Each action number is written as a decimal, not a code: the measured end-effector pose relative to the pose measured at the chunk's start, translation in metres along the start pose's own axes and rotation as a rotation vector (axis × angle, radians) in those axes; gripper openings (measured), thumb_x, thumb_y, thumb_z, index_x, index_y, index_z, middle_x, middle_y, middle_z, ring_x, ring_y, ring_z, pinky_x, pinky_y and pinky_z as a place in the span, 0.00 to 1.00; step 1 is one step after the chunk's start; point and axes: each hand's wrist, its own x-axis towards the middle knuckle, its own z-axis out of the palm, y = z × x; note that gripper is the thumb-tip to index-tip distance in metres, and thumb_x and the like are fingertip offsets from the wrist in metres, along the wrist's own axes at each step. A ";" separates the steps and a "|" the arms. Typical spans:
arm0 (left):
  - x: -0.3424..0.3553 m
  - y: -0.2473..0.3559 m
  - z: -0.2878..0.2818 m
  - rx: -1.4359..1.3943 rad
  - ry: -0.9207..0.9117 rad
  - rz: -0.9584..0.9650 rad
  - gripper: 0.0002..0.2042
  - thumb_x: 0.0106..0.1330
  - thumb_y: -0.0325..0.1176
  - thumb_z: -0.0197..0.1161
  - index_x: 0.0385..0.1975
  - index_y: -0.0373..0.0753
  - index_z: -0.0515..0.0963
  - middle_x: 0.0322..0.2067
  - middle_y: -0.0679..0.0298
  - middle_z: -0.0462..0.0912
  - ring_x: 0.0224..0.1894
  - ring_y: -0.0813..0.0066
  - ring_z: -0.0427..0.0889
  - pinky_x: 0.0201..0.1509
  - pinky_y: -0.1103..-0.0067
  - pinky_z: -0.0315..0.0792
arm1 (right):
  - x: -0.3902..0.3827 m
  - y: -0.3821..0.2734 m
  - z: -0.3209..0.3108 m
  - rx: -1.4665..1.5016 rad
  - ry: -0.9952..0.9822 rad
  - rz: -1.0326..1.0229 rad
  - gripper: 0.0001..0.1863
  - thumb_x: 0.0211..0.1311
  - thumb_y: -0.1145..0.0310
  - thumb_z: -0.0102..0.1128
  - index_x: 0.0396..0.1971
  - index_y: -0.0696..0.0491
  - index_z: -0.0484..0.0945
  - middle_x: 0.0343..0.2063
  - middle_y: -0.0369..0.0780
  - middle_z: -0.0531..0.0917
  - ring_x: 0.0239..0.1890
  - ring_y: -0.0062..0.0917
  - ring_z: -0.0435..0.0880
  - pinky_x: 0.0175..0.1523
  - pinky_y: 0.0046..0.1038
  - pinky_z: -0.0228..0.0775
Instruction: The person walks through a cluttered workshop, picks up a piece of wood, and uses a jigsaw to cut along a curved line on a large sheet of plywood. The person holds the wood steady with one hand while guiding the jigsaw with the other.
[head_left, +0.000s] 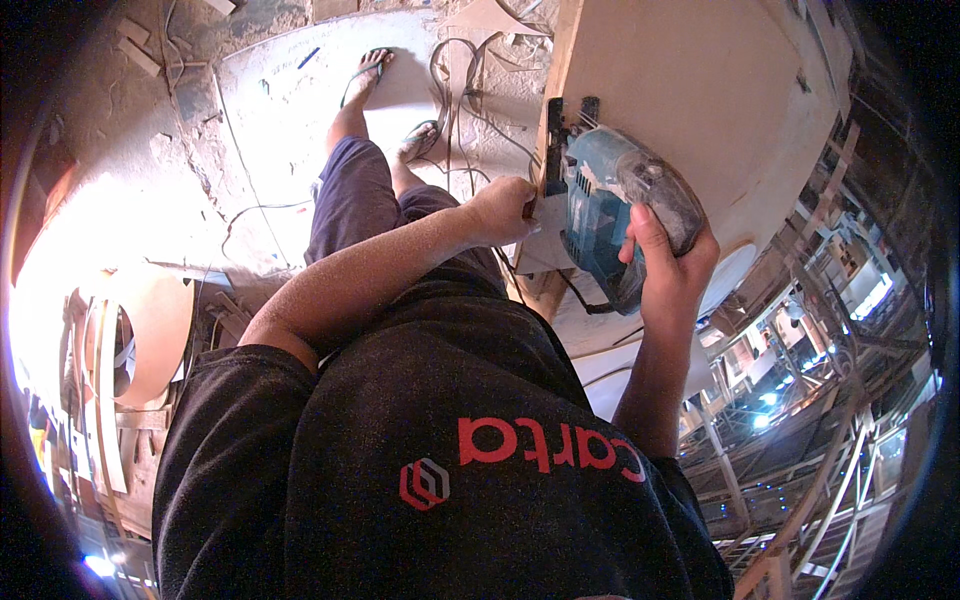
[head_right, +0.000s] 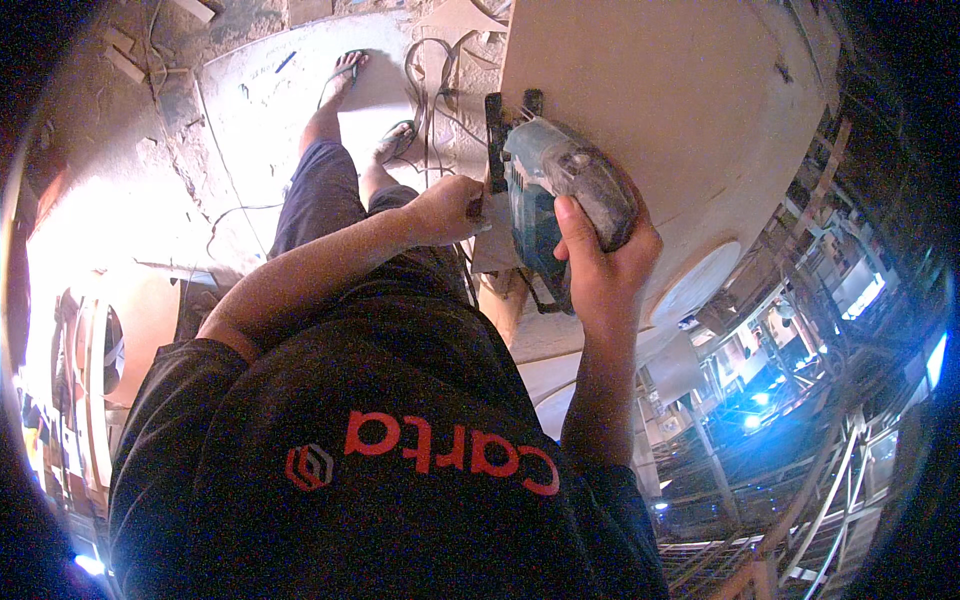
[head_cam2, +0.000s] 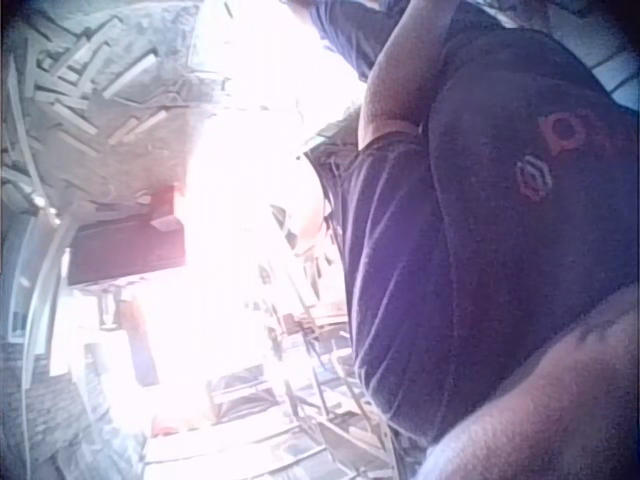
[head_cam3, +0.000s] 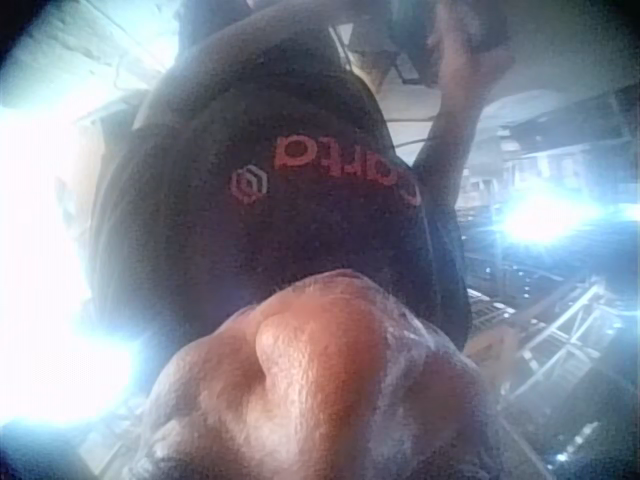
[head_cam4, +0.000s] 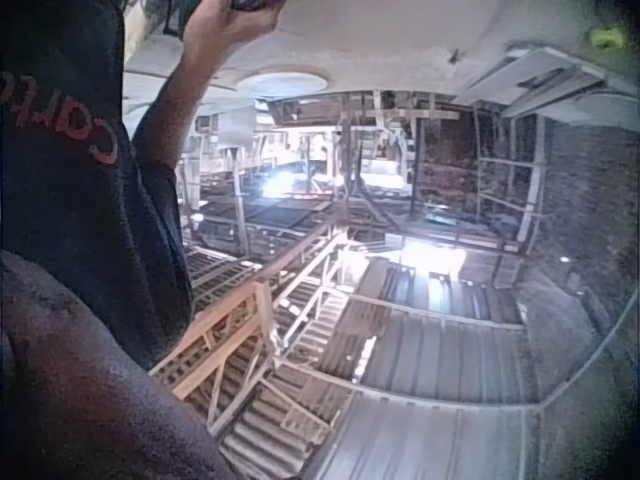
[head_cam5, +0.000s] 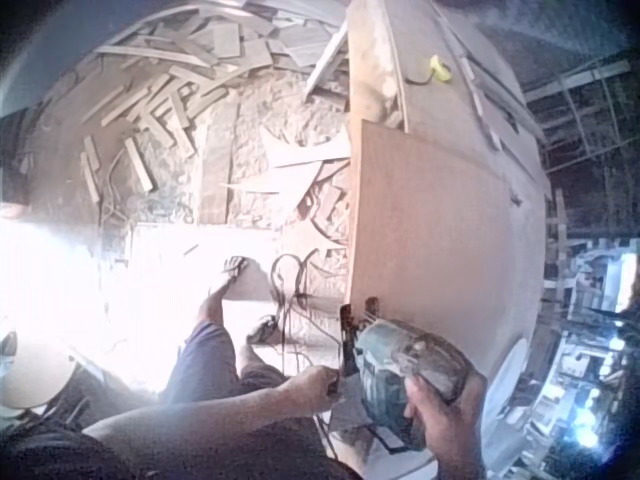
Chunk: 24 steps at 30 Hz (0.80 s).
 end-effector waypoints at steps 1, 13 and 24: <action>0.000 0.000 0.000 0.005 0.003 0.004 0.12 0.55 0.31 0.69 0.34 0.30 0.80 0.30 0.44 0.84 0.37 0.50 0.87 0.42 0.64 0.77 | 0.000 0.000 0.000 0.004 -0.001 -0.005 0.13 0.63 0.64 0.66 0.37 0.60 0.78 0.23 0.37 0.80 0.20 0.20 0.75 0.30 0.23 0.67; -0.002 0.001 0.000 -0.033 0.015 0.010 0.12 0.54 0.31 0.71 0.30 0.29 0.79 0.26 0.46 0.83 0.32 0.51 0.86 0.39 0.64 0.76 | 0.002 -0.006 0.003 0.010 0.015 0.003 0.12 0.63 0.65 0.66 0.36 0.59 0.79 0.23 0.37 0.80 0.21 0.20 0.76 0.30 0.24 0.67; -0.002 -0.001 0.001 0.003 0.030 0.053 0.14 0.56 0.36 0.71 0.28 0.29 0.78 0.25 0.47 0.82 0.30 0.51 0.84 0.37 0.64 0.75 | 0.004 -0.012 0.006 0.050 0.028 0.019 0.11 0.63 0.65 0.66 0.35 0.59 0.79 0.23 0.37 0.80 0.21 0.21 0.76 0.30 0.24 0.67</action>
